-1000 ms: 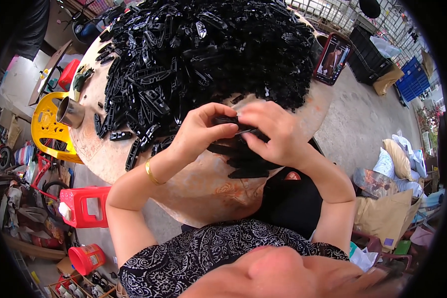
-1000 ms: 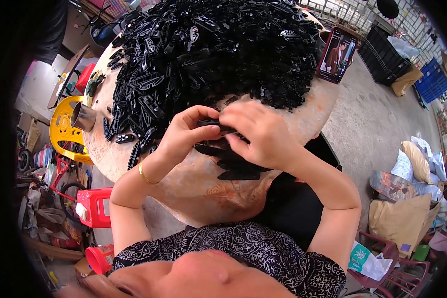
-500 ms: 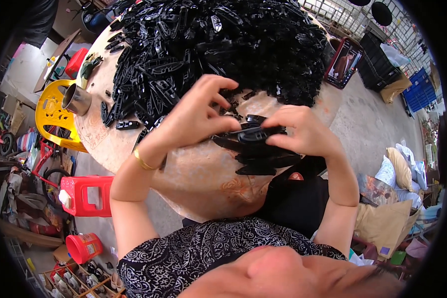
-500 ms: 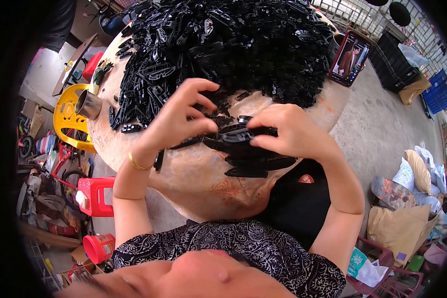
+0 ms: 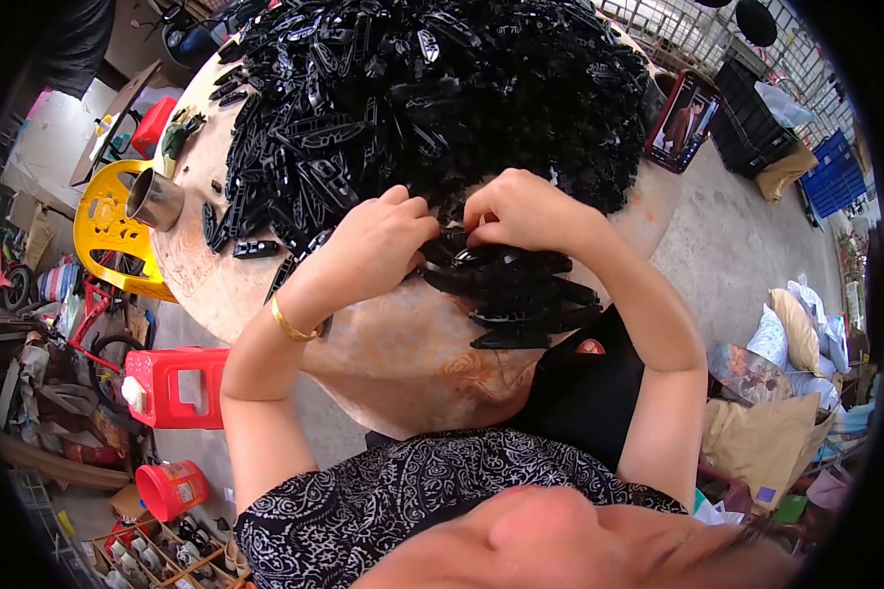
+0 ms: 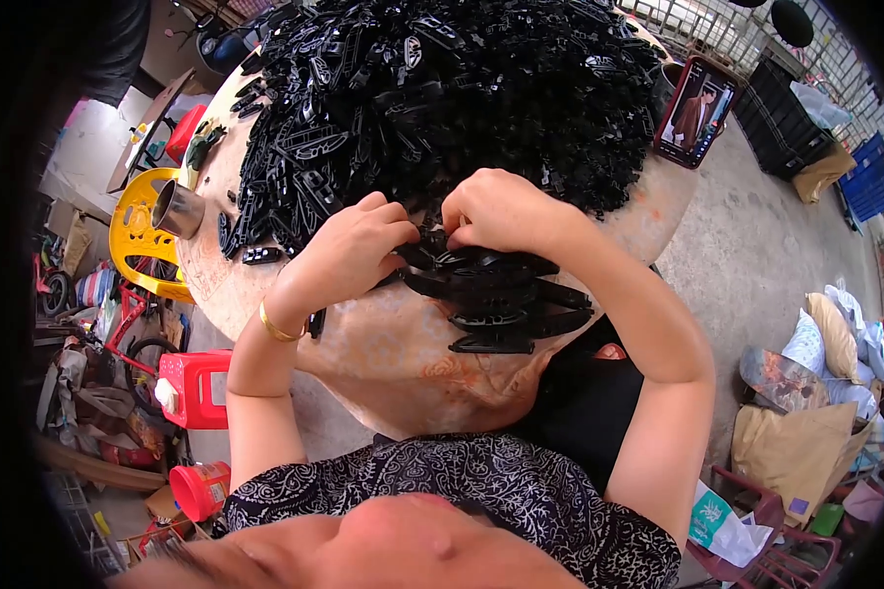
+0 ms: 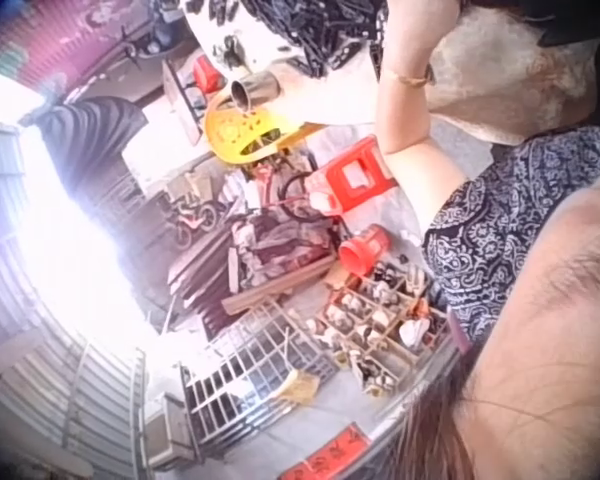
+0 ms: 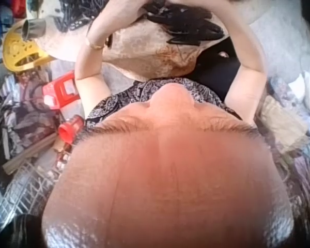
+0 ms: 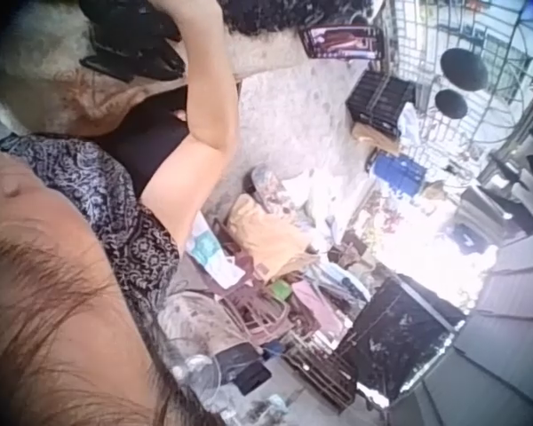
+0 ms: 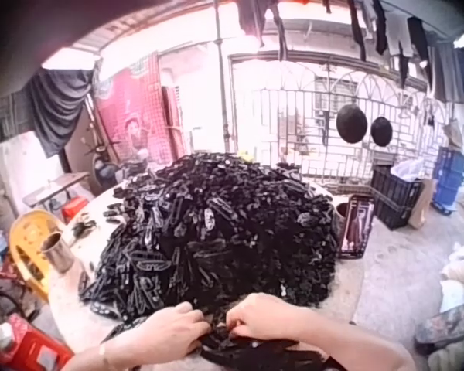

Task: The person assembles black plastic components by fitting small plastic pieces into plastic bases by hand and placing the assembled parts in a stack on the table.

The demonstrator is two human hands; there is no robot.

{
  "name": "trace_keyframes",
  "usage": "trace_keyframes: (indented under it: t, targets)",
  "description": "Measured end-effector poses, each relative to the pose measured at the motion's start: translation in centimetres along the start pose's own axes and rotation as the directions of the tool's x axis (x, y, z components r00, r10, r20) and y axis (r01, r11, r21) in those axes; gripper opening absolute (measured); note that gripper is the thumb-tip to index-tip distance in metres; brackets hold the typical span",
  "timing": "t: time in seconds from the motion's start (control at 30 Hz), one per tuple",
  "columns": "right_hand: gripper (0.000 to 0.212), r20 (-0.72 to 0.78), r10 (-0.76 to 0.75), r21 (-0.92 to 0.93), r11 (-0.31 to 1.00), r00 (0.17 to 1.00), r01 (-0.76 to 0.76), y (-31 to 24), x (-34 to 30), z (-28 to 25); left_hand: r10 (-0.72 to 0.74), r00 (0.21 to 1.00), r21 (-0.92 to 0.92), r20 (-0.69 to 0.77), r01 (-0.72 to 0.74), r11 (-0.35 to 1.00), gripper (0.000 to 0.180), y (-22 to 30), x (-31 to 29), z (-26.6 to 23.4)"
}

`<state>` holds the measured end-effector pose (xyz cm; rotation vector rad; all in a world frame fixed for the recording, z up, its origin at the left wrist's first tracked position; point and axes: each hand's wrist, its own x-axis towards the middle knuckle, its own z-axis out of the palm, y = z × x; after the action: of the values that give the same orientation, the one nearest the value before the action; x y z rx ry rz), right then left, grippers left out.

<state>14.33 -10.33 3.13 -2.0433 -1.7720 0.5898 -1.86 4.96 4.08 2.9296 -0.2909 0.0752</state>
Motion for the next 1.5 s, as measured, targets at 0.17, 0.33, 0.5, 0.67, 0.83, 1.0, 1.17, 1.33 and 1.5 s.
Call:
trace_keyframes:
  t: [0.17, 0.33, 0.5, 0.67, 0.83, 1.0, 1.17, 1.33, 1.5]
  targets:
    - [0.016, 0.102, -0.002, -0.016, 1.0, 0.995, 0.004, 1.1, 0.4, -0.2, 0.036, 0.991, -0.082, -0.13, -0.047, 0.995, 0.02, -1.2, 0.4, 0.3]
    - [0.022, 0.056, 0.085, -0.107, 0.991, 0.995, -0.079, -0.1, -0.2, 0.1, -0.349, 0.912, -0.473, -0.214, 0.216, 0.854, 0.019, -0.4, 1.4, 0.5]
    - [0.022, -0.202, -0.185, -0.122, 0.979, 0.962, 0.162, 1.4, -1.0, 1.5, -0.344, 0.883, -0.56, -0.319, 0.117, 0.82, 0.024, -0.4, 1.7, 1.7]
    - [0.022, -0.403, 0.026, 0.27, 0.959, 0.915, 0.091, 0.0, -4.2, 0.0, -0.374, 0.897, -0.655, -0.236, 0.138, 0.743, 0.026, 0.1, 1.7, 1.9]
    - [0.016, -0.567, -0.193, -0.094, 0.981, 0.801, 0.169, -0.3, -5.2, 0.8, -0.444, 0.89, -0.828, 0.101, 0.323, 0.459, 0.029, 2.0, 2.2, 1.8]
    - [0.015, -0.568, -0.197, -0.11, 0.98, 0.799, 0.163, -1.0, -5.5, 1.2, -0.364, 0.911, -0.946, 0.196, 0.273, 0.175, 0.03, 1.8, 2.2, 2.2]
    - [0.016, -0.567, -0.175, -0.153, 0.983, 0.805, 0.106, -1.6, -5.4, 1.3, -0.363, 0.911, -0.979, 0.198, 0.203, -0.024, 0.028, 1.1, 2.0, 3.1]
    - [0.013, -0.55, -0.232, -0.239, 0.964, 0.802, 0.115, -2.0, -4.9, 1.6, -0.357, 0.909, -0.976, 0.213, 0.216, -0.031, 0.028, 1.3, 1.9, 2.9]
    - [0.012, -0.482, -0.217, -0.355, 0.934, 0.849, 0.037, -2.6, -5.1, 1.5, -0.372, 0.914, -0.977, 0.162, 0.201, 0.068, 0.026, 1.7, 2.0, 2.7]
